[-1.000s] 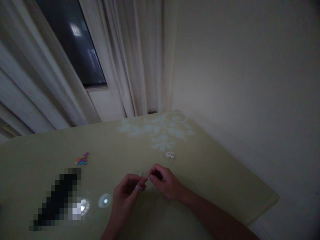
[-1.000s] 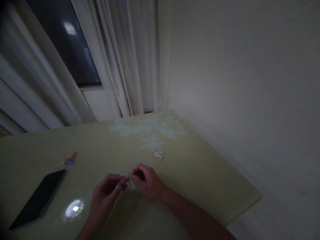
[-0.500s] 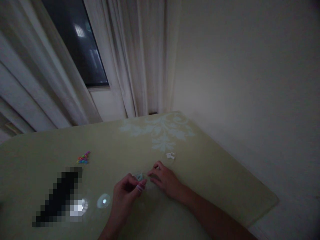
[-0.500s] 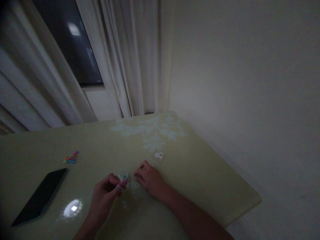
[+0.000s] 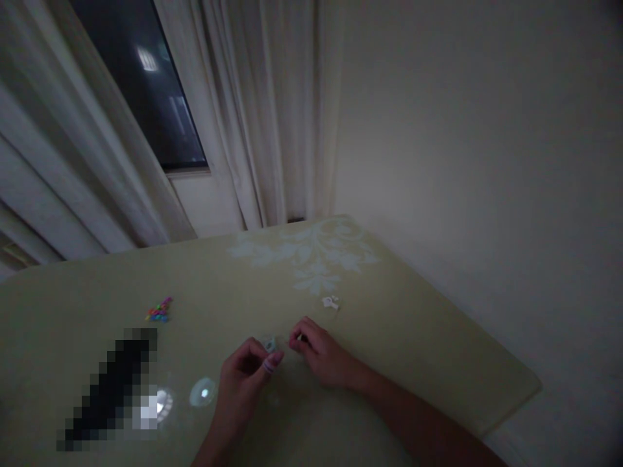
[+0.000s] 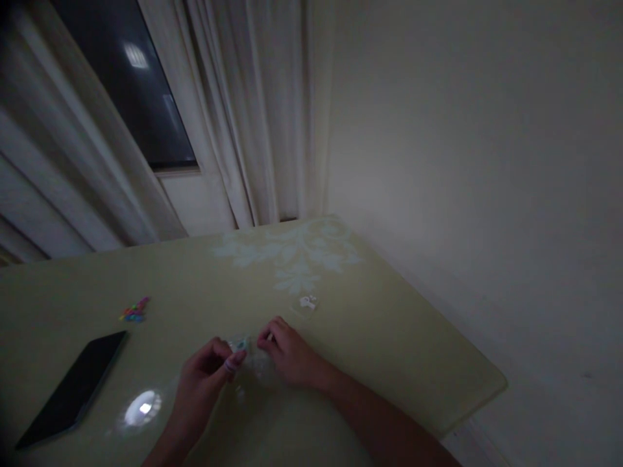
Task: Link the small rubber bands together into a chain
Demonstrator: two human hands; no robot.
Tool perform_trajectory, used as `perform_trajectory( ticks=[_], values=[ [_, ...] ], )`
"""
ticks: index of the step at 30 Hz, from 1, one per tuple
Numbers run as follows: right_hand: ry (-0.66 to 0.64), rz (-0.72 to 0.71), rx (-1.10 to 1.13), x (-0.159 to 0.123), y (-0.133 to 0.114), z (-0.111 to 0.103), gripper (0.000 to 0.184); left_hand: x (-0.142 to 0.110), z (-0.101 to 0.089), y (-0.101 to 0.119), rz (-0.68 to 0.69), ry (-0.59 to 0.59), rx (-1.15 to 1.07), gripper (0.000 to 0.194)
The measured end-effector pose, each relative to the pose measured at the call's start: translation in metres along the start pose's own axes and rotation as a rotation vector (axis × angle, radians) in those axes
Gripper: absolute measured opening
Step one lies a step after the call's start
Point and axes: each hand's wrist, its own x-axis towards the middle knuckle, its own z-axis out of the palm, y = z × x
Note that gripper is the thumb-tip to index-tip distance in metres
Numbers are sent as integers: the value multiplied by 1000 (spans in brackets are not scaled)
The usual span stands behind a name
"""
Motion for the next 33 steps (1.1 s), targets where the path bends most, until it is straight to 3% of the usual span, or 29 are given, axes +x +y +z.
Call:
perform_trajectory(
  ticks=[5, 11, 16, 26, 33],
  values=[
    [-26, -2, 310, -8, -21, -5, 22, 0, 2, -3, 26, -48, -14, 27],
    [-35, 23, 375, -13, -26, -1, 31, -1, 2, 0, 163, -155, 47, 19],
    [-2, -1, 317, -12, -26, 0, 28, -1, 1, 3, 184, -115, 61, 17],
    [27, -127, 216, -15, -25, 3, 15, -4, 4, 4, 52, -23, -62, 21],
    [65, -122, 167, -15, -21, 7, 12, -2, -2, 5, 51, 77, -24, 26]
  ],
)
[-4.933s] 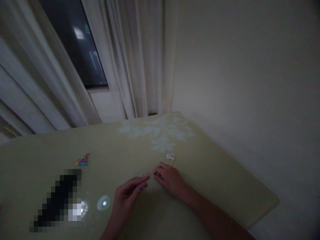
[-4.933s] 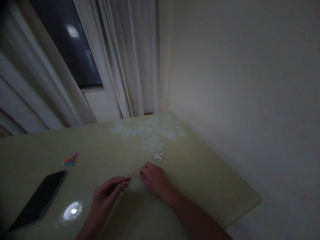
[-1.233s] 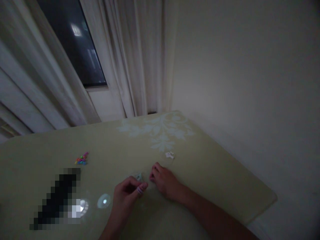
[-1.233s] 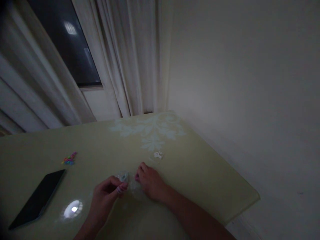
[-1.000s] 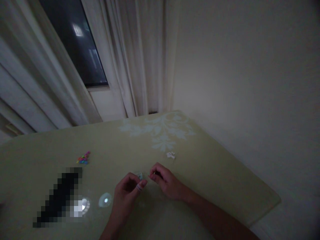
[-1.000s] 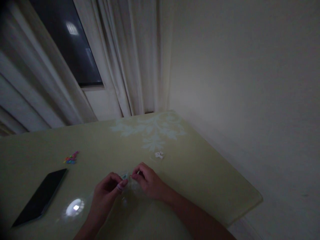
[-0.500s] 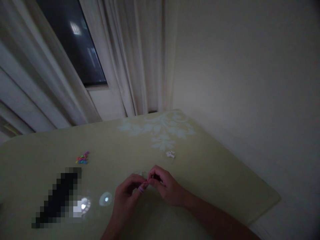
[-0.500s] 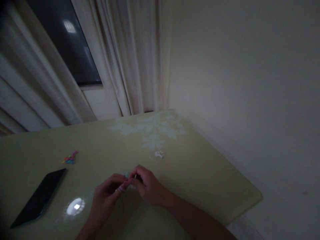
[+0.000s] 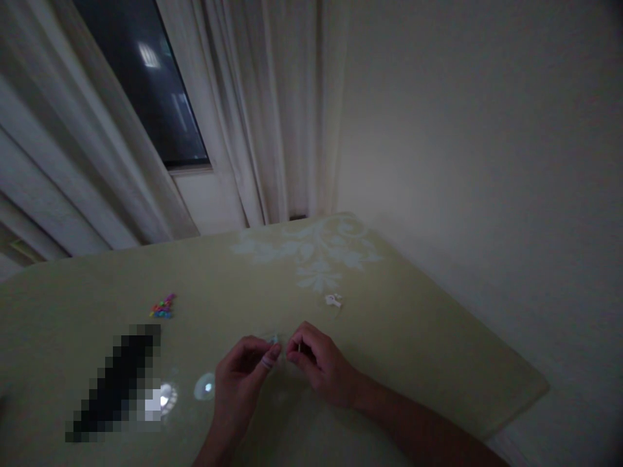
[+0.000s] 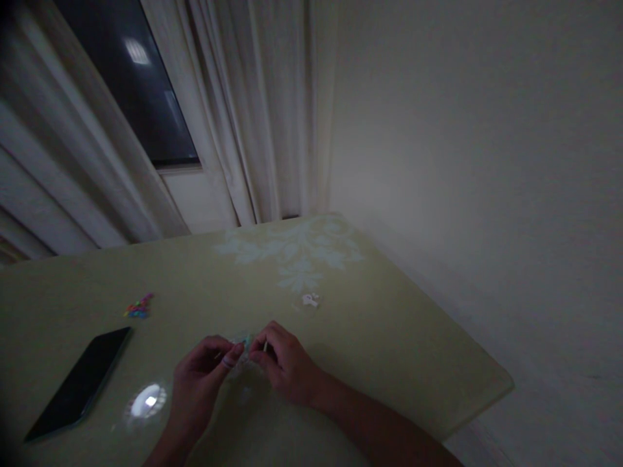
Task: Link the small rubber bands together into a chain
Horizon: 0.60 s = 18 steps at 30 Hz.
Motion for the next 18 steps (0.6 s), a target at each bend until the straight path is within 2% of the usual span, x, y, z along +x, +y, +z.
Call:
perform_trajectory(
  ticks=[9, 14, 18],
  values=[
    [74, 14, 2, 0, 3, 1, 14, -1, 6, -6, 17, -155, -85, 21],
    [61, 15, -6, -2, 4, 2, 12, 0, 2, -7, 23, -121, -5, 24],
    [43, 4, -26, -3, 1, 3, 12, 0, 1, -6, -23, -103, -5, 25]
  ],
)
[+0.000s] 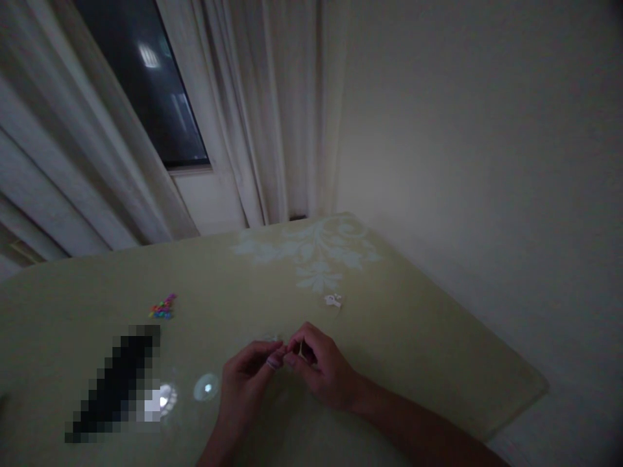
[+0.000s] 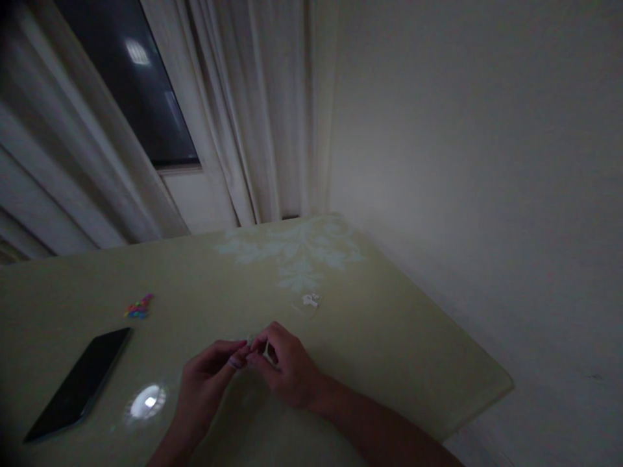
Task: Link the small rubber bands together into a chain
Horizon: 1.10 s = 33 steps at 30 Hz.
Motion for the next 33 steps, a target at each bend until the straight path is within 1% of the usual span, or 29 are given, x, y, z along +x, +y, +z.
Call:
perform_trajectory(
  ticks=[4, 10, 12, 14, 17, 21, 25, 27, 30, 33],
  values=[
    [23, -31, -12, 0, -1, 0, 15, 0, 1, 1, 0, 21, 9, 25],
    [13, -70, -39, -1, 4, 3, 25, 0, 3, 0, 54, 42, -19, 36],
    [12, -102, -56, -2, 7, 4, 30, -1, 5, 1, 61, 22, -14, 34],
    [4, -123, -65, -3, 10, 6, 35, -1, 6, 3, 69, -5, -3, 26],
    [3, -108, -71, -4, 12, 6, 40, -1, 7, 7, 63, -49, 11, 21],
    [16, -120, -102, -4, 12, 5, 42, -1, 5, 7, 29, -24, -11, 24],
    [-16, -173, -130, -3, 14, 7, 47, -1, 3, 2, 18, 32, -16, 36],
    [-29, -181, -133, -3, 15, 8, 51, -1, 4, 0, 6, 21, -5, 39],
    [-31, -207, -126, -3, 16, 10, 58, -3, 6, -2, -14, -36, 31, 36],
    [-20, -238, -98, -2, 15, 9, 59, -6, 10, -5, 30, -23, 79, 32]
  ],
)
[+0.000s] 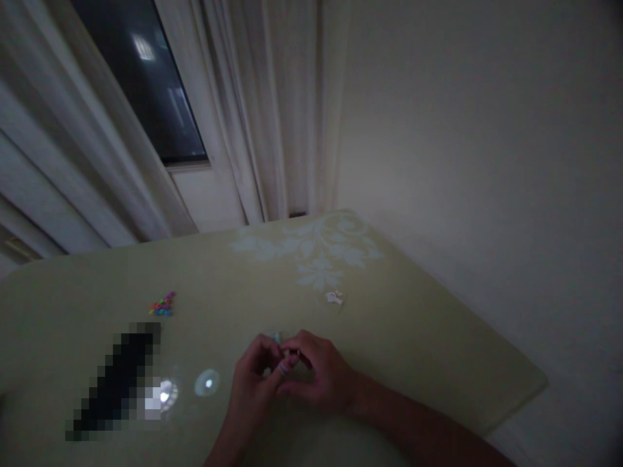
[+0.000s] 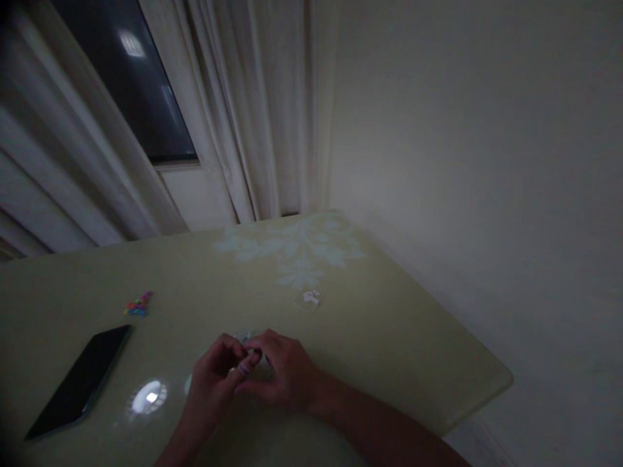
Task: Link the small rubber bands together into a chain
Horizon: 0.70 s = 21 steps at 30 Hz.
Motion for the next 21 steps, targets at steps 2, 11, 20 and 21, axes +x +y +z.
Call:
perform_trajectory(
  ticks=[2, 11, 20, 21],
  values=[
    [-11, -1, 59, 2, -1, -1, 55, -2, 3, -2, 23, 29, 19, 31],
    [-126, 101, 360, 7, -7, -6, 26, 1, 0, 1, 134, -67, 104, 21],
    [-20, 238, 496, 7, 9, 2, 33, 9, -8, 5, 170, -129, 90, 16],
    [-11, 249, 503, 7, 9, 2, 32, 10, -9, 6, 165, -130, 86, 17]
  ],
)
